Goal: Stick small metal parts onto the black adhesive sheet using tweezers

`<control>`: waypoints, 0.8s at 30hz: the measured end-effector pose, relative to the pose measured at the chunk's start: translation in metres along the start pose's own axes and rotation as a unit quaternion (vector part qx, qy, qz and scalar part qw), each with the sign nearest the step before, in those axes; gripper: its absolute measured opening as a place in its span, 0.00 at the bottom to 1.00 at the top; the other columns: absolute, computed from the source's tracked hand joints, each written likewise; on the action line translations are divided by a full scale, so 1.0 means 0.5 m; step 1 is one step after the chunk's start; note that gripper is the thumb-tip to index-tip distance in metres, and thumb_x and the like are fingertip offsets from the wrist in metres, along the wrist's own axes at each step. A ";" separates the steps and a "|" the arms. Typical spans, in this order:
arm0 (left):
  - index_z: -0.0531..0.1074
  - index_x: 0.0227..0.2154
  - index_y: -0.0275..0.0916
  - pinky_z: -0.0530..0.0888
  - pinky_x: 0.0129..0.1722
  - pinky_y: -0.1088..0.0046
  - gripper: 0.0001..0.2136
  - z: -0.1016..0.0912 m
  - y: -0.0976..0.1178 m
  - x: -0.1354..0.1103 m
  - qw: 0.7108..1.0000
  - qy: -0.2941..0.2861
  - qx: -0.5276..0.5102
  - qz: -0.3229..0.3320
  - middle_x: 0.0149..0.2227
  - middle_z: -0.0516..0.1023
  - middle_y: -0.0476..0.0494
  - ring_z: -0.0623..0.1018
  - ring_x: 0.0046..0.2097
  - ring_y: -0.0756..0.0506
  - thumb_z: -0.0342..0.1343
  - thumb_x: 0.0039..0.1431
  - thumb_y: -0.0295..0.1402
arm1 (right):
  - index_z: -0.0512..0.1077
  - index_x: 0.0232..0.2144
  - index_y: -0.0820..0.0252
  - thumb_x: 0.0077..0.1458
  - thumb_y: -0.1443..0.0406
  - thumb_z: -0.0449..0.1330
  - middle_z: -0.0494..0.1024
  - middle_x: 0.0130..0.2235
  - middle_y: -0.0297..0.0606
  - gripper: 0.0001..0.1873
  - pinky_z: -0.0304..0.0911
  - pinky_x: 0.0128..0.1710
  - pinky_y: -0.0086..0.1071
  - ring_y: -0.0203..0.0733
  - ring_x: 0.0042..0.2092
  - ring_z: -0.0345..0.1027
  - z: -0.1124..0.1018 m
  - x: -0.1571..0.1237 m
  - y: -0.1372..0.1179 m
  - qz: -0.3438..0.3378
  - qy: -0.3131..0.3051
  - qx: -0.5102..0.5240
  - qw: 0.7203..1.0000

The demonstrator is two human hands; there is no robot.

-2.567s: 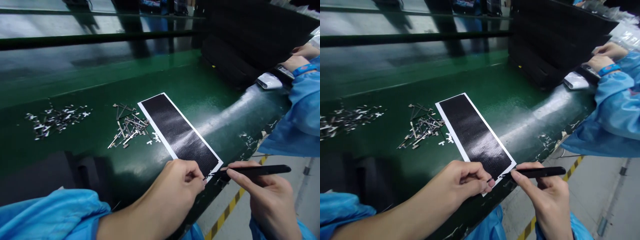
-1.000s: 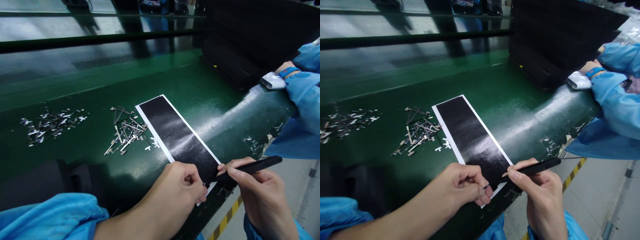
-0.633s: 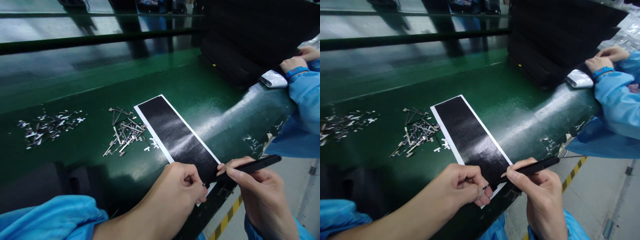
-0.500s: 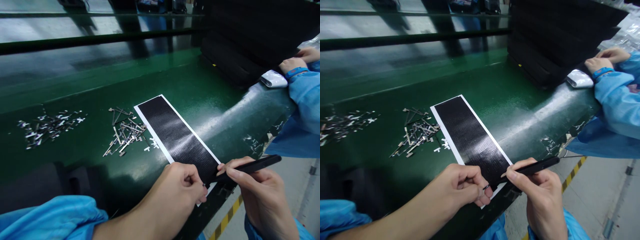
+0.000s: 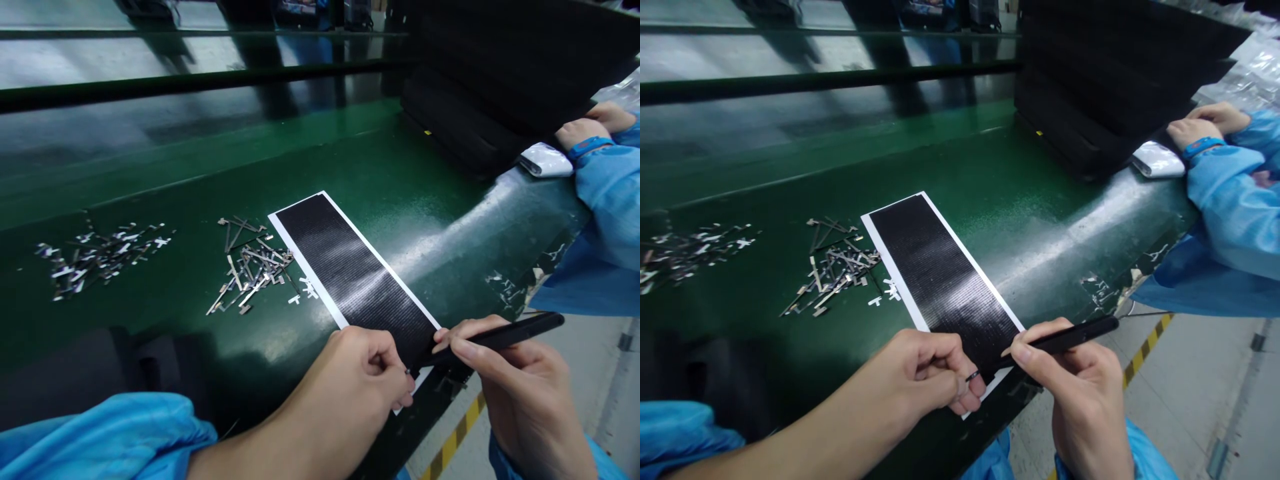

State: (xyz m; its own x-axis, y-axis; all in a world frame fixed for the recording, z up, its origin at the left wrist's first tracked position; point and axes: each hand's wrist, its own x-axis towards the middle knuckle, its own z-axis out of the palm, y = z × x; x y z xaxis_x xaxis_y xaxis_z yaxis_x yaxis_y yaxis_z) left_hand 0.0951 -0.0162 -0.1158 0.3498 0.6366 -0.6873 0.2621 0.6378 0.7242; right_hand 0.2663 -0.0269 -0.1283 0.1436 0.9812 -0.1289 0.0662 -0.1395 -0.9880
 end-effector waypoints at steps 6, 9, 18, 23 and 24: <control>0.70 0.19 0.38 0.72 0.35 0.66 0.06 0.000 0.000 0.001 1.000 0.005 0.002 0.006 0.25 0.77 0.45 0.77 0.32 0.42 0.49 0.41 0.34 | 0.77 0.19 0.53 0.44 0.58 0.67 0.75 0.23 0.36 0.08 0.63 0.23 0.23 0.41 0.31 0.73 0.003 -0.003 0.000 -0.032 -0.001 -0.015 0.999; 0.69 0.19 0.38 0.71 0.35 0.67 0.06 0.001 0.001 0.000 1.000 0.003 0.001 0.005 0.25 0.77 0.45 0.77 0.31 0.43 0.49 0.41 0.33 | 0.77 0.21 0.52 0.46 0.58 0.67 0.76 0.25 0.34 0.07 0.65 0.25 0.23 0.40 0.32 0.74 0.001 -0.007 0.005 -0.062 -0.006 -0.033 0.998; 0.68 0.17 0.39 0.70 0.35 0.66 0.08 0.002 -0.002 0.005 1.000 0.004 -0.016 0.022 0.24 0.75 0.45 0.74 0.31 0.42 0.49 0.36 0.38 | 0.71 0.38 0.48 0.57 0.67 0.59 0.77 0.33 0.22 0.08 0.65 0.45 0.17 0.28 0.37 0.73 -0.004 -0.031 -0.006 -0.279 -0.104 -0.241 0.924; 0.68 0.17 0.39 0.69 0.33 0.67 0.08 0.002 -0.008 0.005 0.999 0.002 -0.026 0.025 0.23 0.74 0.45 0.73 0.30 0.44 0.49 0.36 0.37 | 0.71 0.40 0.50 0.57 0.70 0.57 0.74 0.28 0.26 0.10 0.58 0.52 0.23 0.30 0.43 0.70 0.024 -0.066 0.001 -0.333 0.024 -0.272 0.903; 0.68 0.17 0.38 0.70 0.34 0.67 0.07 0.002 -0.009 0.005 0.999 -0.001 -0.029 0.025 0.24 0.75 0.45 0.74 0.30 0.43 0.49 0.36 0.36 | 0.71 0.39 0.51 0.56 0.70 0.58 0.75 0.29 0.26 0.10 0.58 0.53 0.25 0.32 0.44 0.70 0.021 -0.070 0.000 -0.324 0.031 -0.275 0.905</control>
State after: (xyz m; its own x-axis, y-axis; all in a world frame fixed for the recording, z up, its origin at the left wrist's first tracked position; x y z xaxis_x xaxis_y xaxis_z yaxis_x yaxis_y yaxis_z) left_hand 0.0955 -0.0181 -0.1206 0.3622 0.6678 -0.6503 0.1918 0.6293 0.7531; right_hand 0.2508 -0.0599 -0.1247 -0.0482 0.8740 0.4836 0.6353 0.4004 -0.6604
